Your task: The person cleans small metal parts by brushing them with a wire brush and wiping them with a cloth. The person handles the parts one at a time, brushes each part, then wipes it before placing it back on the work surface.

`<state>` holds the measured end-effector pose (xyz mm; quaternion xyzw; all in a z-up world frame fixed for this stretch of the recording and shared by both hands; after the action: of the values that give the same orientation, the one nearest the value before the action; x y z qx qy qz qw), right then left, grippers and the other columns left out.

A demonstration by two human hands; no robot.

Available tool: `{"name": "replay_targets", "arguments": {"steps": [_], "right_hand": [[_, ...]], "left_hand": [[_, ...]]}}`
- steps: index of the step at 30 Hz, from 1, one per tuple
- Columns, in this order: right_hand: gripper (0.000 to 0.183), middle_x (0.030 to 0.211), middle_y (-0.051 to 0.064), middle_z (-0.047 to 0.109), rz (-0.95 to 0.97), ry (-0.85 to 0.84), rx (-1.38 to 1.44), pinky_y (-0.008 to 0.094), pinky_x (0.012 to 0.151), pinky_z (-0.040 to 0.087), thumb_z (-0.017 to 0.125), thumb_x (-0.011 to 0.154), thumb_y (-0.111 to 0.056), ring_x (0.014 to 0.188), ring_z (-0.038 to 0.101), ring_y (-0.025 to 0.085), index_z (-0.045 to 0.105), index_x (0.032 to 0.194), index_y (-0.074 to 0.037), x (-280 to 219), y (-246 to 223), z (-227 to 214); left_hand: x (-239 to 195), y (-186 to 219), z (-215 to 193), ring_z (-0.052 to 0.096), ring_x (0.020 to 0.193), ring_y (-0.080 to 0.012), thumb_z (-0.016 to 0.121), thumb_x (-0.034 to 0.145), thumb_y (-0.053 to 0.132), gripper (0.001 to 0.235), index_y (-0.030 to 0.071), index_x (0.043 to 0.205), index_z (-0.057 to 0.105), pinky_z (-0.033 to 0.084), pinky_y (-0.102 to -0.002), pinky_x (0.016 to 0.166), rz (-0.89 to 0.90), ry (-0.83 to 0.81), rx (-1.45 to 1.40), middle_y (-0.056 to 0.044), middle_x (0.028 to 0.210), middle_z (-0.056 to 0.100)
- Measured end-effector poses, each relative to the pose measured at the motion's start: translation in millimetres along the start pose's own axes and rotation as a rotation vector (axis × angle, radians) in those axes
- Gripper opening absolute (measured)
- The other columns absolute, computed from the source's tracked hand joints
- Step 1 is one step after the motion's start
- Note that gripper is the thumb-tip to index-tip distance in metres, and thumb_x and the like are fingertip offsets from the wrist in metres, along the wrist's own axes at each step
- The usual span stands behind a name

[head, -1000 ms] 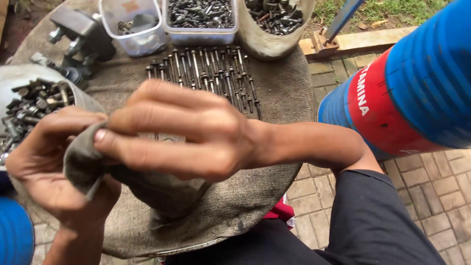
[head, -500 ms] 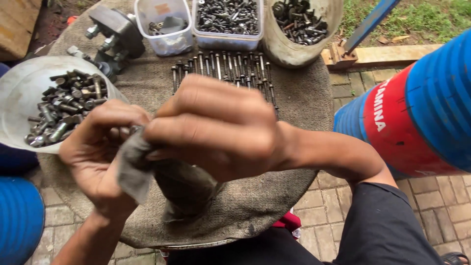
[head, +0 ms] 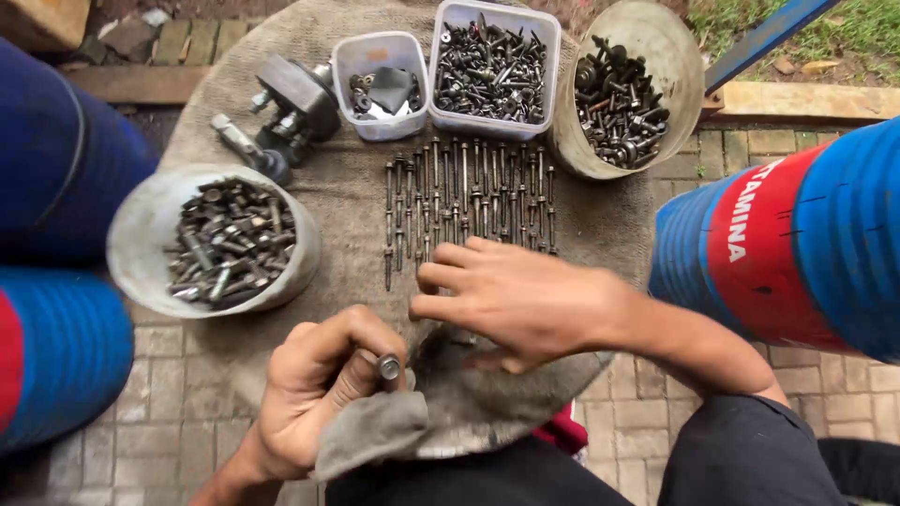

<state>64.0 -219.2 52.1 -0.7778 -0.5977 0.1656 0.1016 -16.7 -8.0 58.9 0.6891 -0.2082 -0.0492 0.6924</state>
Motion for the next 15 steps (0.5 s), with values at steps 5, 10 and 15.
{"name": "replay_targets", "arguments": {"steps": [5,10,15], "right_hand": [[0.023,0.108,0.004,0.06,0.125,0.264,-0.375,0.054,0.101,0.045,0.067,0.087,-0.021,0.105,0.057,0.027,0.061,0.109,-0.022,16,-1,64],[0.003,0.08,0.003,0.063,0.126,0.485,-0.384,0.058,0.099,0.042,0.068,0.087,-0.018,0.083,0.06,0.024,0.069,0.085,-0.017,20,-16,50],[0.005,0.081,0.0,0.064,0.289,0.421,-0.271,0.047,0.09,0.044,0.068,0.083,-0.02,0.078,0.06,0.021,0.065,0.088,-0.018,7,-47,28]], "left_hand": [[-14,42,-6,0.055,0.055,-0.009,0.049,0.105,0.038,0.034,0.01,0.088,0.061,0.044,-0.024,0.053,-0.185,0.069,-0.037,0.0,0.068,0.064],[-26,39,-12,0.058,0.034,-0.0112,0.039,0.111,0.022,0.037,0.003,0.084,0.057,0.048,-0.023,0.038,-0.204,0.329,-0.132,-0.006,0.04,0.055],[-34,19,-19,0.06,0.079,-0.021,0.045,0.112,0.016,0.024,0.006,0.099,0.064,0.051,-0.037,0.079,-0.278,0.555,0.331,-0.013,0.08,0.065]]}}
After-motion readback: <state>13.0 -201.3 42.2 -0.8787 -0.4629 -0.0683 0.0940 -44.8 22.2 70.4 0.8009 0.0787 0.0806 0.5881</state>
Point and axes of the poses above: each hand's wrist, its own x-axis towards the middle knuckle, its own z-axis out of the palm, y = z × x, the point moved 1 cm from there along x, towards the middle knuckle
